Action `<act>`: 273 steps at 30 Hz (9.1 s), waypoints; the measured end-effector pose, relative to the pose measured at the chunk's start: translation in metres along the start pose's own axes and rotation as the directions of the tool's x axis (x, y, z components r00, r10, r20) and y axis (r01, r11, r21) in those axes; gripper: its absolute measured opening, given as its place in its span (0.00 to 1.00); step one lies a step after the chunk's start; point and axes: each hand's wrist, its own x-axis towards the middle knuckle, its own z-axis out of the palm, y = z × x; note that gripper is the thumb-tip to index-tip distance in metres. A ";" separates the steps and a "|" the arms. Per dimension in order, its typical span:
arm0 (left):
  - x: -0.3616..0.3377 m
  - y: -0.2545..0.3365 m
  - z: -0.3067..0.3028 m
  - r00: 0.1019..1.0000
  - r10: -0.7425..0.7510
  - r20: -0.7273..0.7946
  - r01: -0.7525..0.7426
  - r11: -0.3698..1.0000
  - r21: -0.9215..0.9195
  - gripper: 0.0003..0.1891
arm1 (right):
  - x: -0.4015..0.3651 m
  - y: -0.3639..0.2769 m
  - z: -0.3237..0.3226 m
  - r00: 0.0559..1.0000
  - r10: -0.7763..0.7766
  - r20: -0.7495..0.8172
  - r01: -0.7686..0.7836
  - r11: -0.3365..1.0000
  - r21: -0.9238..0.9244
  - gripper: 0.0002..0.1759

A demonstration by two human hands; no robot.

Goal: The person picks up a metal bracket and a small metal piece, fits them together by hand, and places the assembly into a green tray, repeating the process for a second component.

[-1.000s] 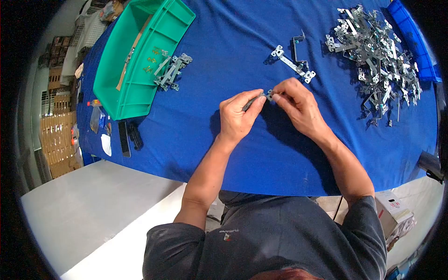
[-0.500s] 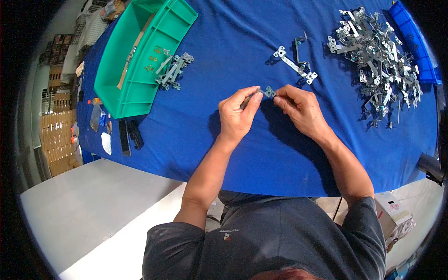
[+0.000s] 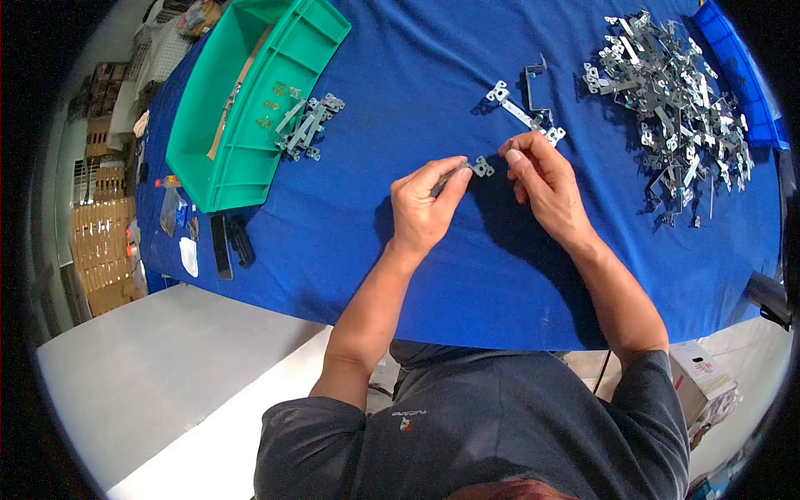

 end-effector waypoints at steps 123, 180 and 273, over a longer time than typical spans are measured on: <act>0.000 0.003 0.001 0.998 -0.057 -0.038 0.057 0.998 0.001 0.08 | -0.001 -0.002 0.000 0.973 -0.145 0.181 0.207 0.894 -0.396 0.09; 0.107 -0.014 0.032 0.708 0.480 0.517 -0.694 0.609 0.385 0.10 | -0.004 0.008 0.002 0.890 -0.393 0.232 0.455 0.792 -0.407 0.07; 0.004 -0.008 -0.003 0.990 0.139 -0.010 -0.139 0.978 -0.156 0.15 | 0.006 -0.009 -0.008 0.987 0.122 0.106 -0.126 0.992 0.030 0.11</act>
